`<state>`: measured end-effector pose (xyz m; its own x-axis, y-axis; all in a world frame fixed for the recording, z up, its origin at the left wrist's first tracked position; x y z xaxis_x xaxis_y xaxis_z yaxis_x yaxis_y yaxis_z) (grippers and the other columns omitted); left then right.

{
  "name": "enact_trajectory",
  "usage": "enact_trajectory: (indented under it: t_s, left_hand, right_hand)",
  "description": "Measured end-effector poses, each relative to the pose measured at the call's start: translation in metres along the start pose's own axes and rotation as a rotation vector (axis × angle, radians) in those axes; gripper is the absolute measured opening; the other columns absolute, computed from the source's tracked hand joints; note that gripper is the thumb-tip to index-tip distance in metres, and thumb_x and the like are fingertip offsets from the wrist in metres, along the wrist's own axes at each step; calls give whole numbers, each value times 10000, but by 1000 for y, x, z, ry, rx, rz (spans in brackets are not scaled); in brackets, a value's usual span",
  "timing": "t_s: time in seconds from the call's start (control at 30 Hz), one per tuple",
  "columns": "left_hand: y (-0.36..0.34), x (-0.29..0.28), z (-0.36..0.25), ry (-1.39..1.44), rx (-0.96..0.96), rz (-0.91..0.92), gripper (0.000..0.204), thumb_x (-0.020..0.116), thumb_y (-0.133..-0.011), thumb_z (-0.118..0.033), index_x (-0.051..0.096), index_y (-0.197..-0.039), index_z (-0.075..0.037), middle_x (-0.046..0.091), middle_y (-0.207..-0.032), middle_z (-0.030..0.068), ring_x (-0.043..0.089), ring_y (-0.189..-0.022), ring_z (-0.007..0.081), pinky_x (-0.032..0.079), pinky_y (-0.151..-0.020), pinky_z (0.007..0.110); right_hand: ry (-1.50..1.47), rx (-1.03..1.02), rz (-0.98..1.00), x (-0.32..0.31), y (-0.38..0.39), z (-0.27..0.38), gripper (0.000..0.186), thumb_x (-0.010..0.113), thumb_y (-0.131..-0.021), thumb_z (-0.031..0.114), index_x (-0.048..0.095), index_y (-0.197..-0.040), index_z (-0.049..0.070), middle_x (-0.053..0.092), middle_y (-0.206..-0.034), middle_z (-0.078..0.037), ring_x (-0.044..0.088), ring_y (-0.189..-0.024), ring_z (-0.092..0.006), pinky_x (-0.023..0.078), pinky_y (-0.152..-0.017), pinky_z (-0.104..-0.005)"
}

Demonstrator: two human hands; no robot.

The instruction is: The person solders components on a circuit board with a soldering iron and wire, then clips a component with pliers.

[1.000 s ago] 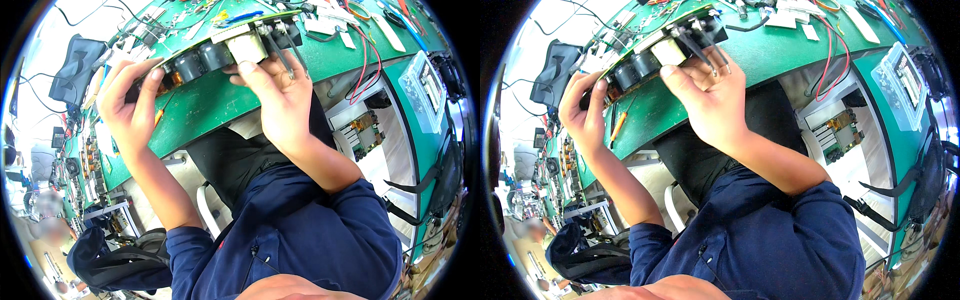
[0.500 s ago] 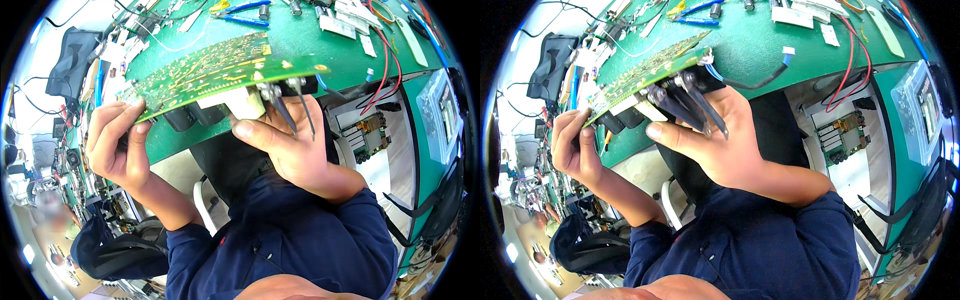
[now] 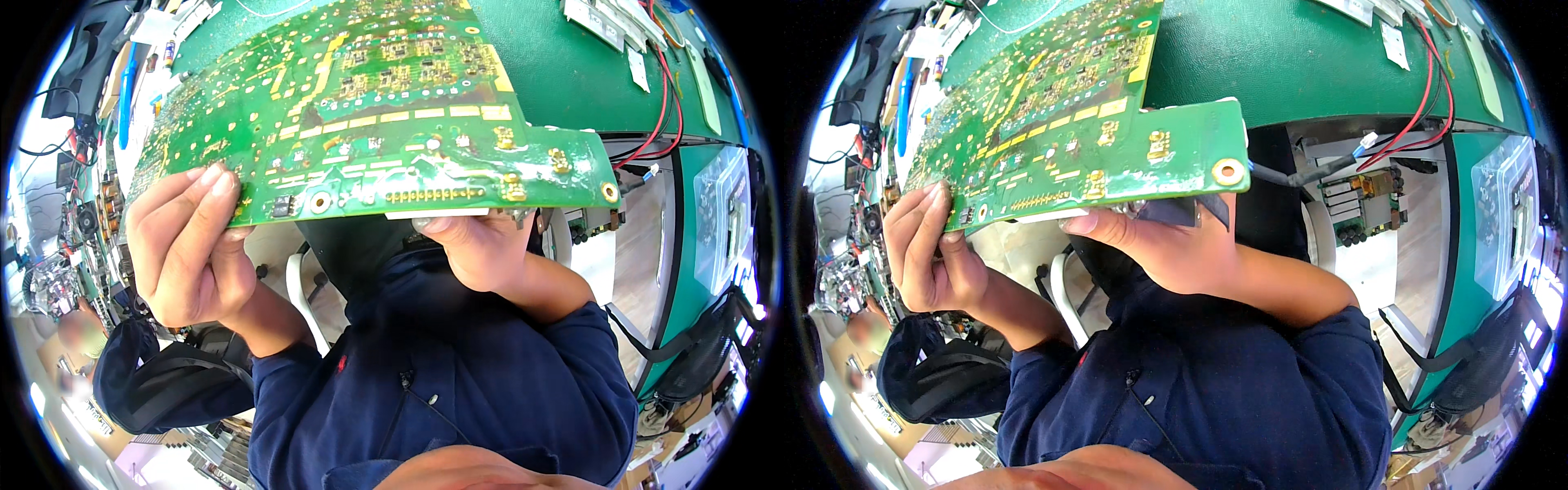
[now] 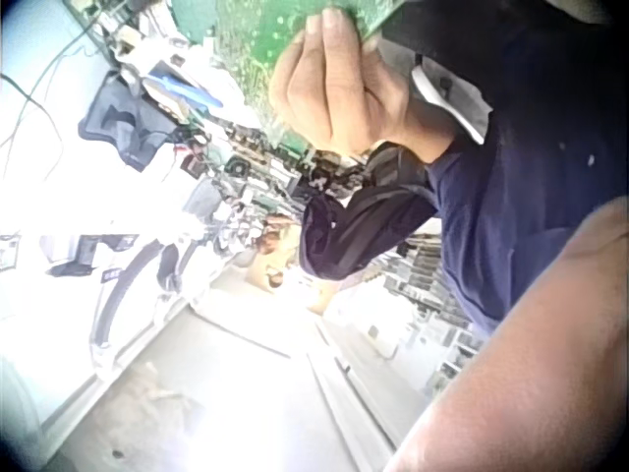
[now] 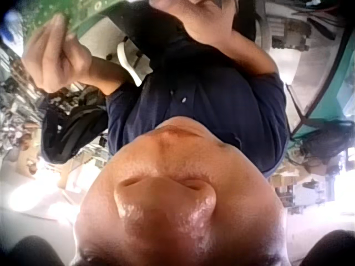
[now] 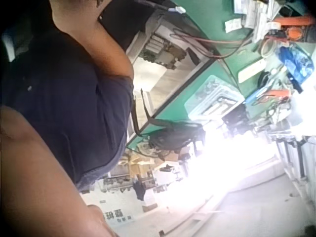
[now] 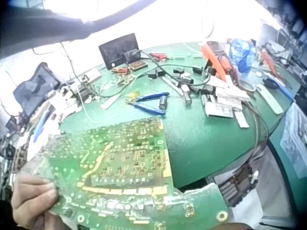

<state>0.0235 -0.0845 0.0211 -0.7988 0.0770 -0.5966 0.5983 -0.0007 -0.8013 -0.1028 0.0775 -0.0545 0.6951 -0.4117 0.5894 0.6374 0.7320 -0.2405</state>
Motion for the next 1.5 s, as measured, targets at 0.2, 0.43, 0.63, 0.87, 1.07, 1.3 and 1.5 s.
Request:
enact_trajectory:
  t_s: [0.2,0.43,0.63,0.87,1.07,1.3,1.5]
  left_hand:
    - [13,6,-9,-71,11,4,253,663,-568,-7,696,-815,36,660,-744,151,632,-691,286,516,-637,311]
    - [27,14,-21,-118,-17,2,198,675,-631,16,689,-827,31,664,-768,152,640,-735,293,526,-667,327]
    - [36,17,-24,-146,-22,0,211,718,-622,22,696,-830,-4,663,-769,129,634,-735,275,533,-640,306]
    - [49,21,-26,-162,35,8,205,657,-642,32,690,-844,14,657,-784,143,628,-754,288,546,-644,312]
    - [59,27,-24,-116,105,7,255,607,-623,46,671,-870,37,648,-809,166,622,-768,298,552,-665,317]
    - [64,27,-27,-112,80,52,231,626,-637,37,670,-864,33,647,-818,166,617,-779,296,551,-678,321]
    - [48,22,-28,-192,34,12,137,670,-696,-7,676,-824,38,653,-783,165,634,-756,296,553,-662,324]
  right_hand:
    - [95,43,91,-20,14,-4,376,694,-772,-28,571,-1126,-7,629,-1085,-99,606,-979,-185,500,-846,-327]
    - [56,204,110,-41,20,-10,487,704,-762,-13,509,-1208,-2,558,-1181,-112,552,-1068,-200,460,-907,-343]
    - [169,302,132,-53,21,-5,574,715,-770,25,450,-1278,-3,480,-1294,-126,499,-1150,-201,419,-961,-350]
    - [-268,507,42,-61,23,-22,568,628,-866,105,357,-1347,-26,520,-1267,-115,525,-1135,-181,444,-949,-312]
    - [-268,473,75,-76,31,-35,522,580,-903,186,381,-1332,-36,534,-1248,-119,532,-1121,-158,452,-939,-298]
    - [18,368,213,-89,28,-37,501,601,-879,166,418,-1296,-44,536,-1238,-122,526,-1127,-175,449,-937,-319]
    - [-307,355,308,-81,34,-37,476,660,-835,105,454,-1248,-12,579,-1115,-131,584,-934,-192,497,-762,-330]
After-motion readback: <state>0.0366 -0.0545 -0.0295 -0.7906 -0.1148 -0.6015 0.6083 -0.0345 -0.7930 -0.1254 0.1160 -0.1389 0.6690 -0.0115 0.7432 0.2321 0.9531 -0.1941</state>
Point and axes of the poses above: each hand's wrist, its own y-axis away from the middle knuckle, its own x-axis out of the palm, z = x × y, the point moved 1 cm from there along -y, towards the middle knuckle
